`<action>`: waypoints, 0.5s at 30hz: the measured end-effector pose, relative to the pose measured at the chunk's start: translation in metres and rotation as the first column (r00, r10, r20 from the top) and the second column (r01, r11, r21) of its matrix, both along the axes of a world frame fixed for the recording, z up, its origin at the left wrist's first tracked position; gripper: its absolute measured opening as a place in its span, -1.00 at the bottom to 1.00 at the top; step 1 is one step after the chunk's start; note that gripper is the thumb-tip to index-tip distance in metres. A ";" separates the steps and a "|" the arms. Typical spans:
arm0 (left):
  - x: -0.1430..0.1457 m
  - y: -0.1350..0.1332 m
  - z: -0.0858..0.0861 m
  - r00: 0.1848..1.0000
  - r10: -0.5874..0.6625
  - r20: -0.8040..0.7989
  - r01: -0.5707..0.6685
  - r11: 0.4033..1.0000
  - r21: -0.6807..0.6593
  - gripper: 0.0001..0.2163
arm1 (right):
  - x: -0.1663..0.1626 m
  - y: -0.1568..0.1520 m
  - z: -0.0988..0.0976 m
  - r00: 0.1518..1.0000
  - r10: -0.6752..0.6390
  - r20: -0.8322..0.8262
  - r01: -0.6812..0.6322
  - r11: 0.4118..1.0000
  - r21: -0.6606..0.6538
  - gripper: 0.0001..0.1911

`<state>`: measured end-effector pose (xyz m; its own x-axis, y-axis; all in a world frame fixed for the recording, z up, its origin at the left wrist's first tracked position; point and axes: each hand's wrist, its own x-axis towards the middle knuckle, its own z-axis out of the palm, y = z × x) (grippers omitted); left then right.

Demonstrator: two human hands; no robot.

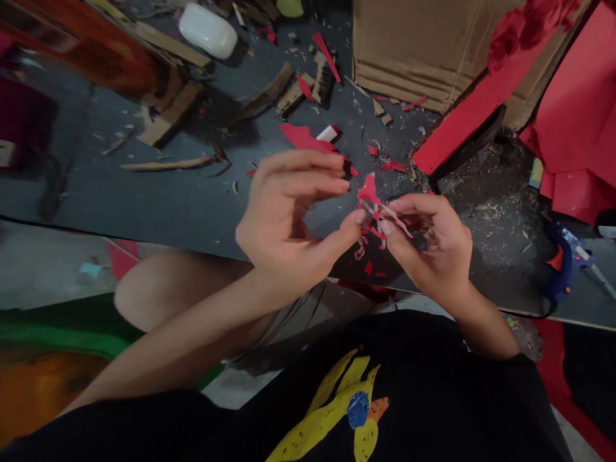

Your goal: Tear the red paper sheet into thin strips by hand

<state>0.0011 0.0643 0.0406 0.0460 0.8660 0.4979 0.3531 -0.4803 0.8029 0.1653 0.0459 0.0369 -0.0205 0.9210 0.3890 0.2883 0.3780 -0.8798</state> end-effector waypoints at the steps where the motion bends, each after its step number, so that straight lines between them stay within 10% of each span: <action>1: -0.002 0.001 -0.001 0.997 0.006 -0.078 0.003 0.994 0.110 -0.87 | 0.000 0.000 0.000 1.000 -0.007 0.016 0.007 1.000 0.020 -0.75; 5: -0.007 0.006 -0.006 0.966 -0.045 -0.255 0.136 0.927 0.351 -0.88 | 0.001 -0.001 0.002 0.994 -0.023 0.103 0.017 0.998 0.058 -0.78; 15: -0.014 0.010 -0.008 0.928 -0.232 -0.290 0.299 0.931 0.211 -0.82 | 0.006 -0.003 -0.001 0.988 -0.030 0.149 0.016 0.995 0.098 -0.68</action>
<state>-0.0126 0.0746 0.0322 0.4114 0.6549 0.6339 0.3620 -0.7557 0.5457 0.1710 0.0426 0.0361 -0.0646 0.8804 0.4698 0.4236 0.4505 -0.7859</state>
